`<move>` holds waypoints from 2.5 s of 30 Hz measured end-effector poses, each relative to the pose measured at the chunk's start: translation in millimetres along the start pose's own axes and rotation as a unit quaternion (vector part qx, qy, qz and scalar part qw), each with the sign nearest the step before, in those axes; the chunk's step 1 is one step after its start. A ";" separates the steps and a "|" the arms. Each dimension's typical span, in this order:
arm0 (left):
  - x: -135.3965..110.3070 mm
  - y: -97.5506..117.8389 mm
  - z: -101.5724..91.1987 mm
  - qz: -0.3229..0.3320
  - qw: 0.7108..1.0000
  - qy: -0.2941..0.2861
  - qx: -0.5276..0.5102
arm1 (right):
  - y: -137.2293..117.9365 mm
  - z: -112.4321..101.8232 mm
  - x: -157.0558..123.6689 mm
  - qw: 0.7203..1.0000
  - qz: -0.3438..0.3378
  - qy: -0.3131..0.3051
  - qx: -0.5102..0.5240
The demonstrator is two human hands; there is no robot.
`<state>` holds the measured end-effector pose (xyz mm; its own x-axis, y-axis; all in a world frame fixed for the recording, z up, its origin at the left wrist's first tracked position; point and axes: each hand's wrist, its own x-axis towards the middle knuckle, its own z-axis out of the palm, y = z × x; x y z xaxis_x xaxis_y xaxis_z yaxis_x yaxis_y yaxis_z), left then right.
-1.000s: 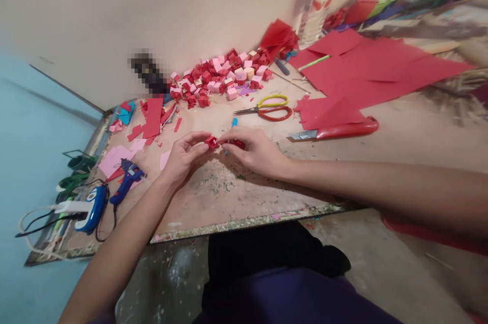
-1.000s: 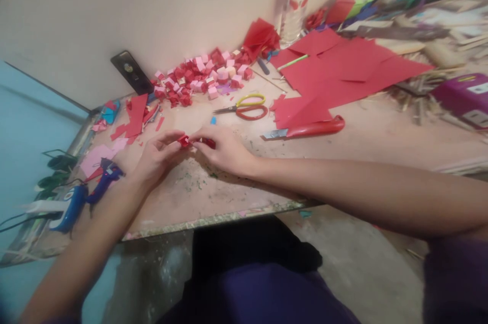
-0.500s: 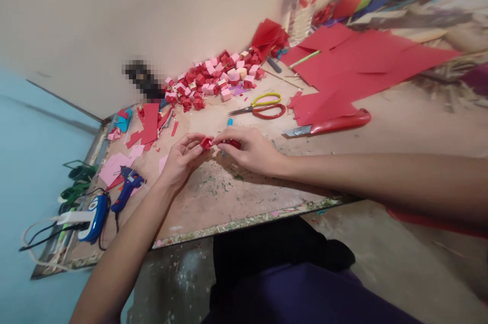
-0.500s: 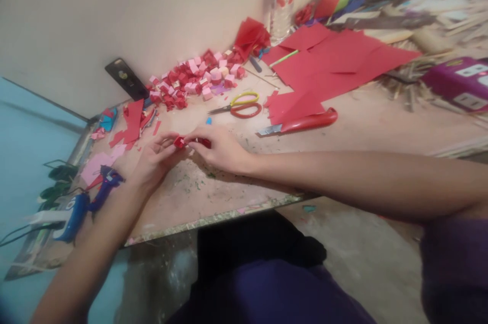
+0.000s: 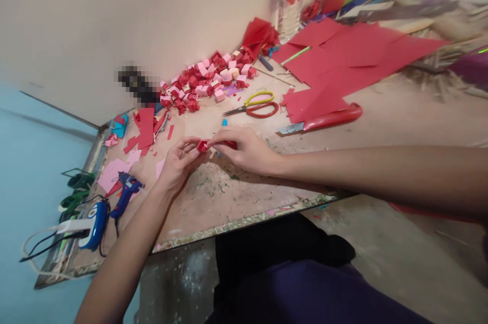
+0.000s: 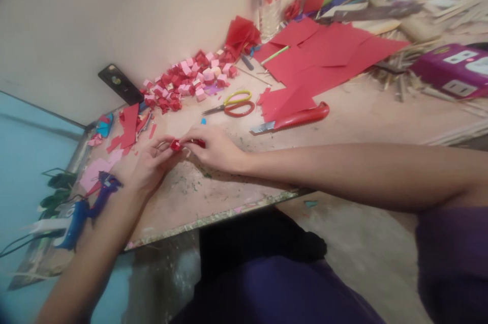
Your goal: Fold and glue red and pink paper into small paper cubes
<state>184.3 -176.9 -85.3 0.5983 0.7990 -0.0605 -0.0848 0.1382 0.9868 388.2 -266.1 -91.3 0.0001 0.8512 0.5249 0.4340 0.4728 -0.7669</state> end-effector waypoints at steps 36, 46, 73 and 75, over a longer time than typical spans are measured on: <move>-0.1 -3.1 -0.9 0.030 0.999 -0.006 0.024 | 0.8 1.1 0.5 1.000 -0.002 -0.001 -0.010; 0.4 -3.3 -1.5 0.022 0.999 -0.001 0.036 | 0.7 0.7 0.8 1.000 0.004 -0.004 -0.011; 0.7 -6.0 -3.9 0.051 0.998 0.002 0.042 | 5.8 1.2 0.6 0.999 0.038 0.008 0.002; 0.0 -5.5 -2.9 0.054 0.998 0.003 0.044 | 6.1 1.3 0.9 0.999 0.035 0.007 0.002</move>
<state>182.5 -175.9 -91.1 0.5855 0.8094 0.0456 -0.0778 0.0001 0.9970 389.7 -262.2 -96.0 0.0425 0.8791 0.4747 0.4283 0.4132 -0.8036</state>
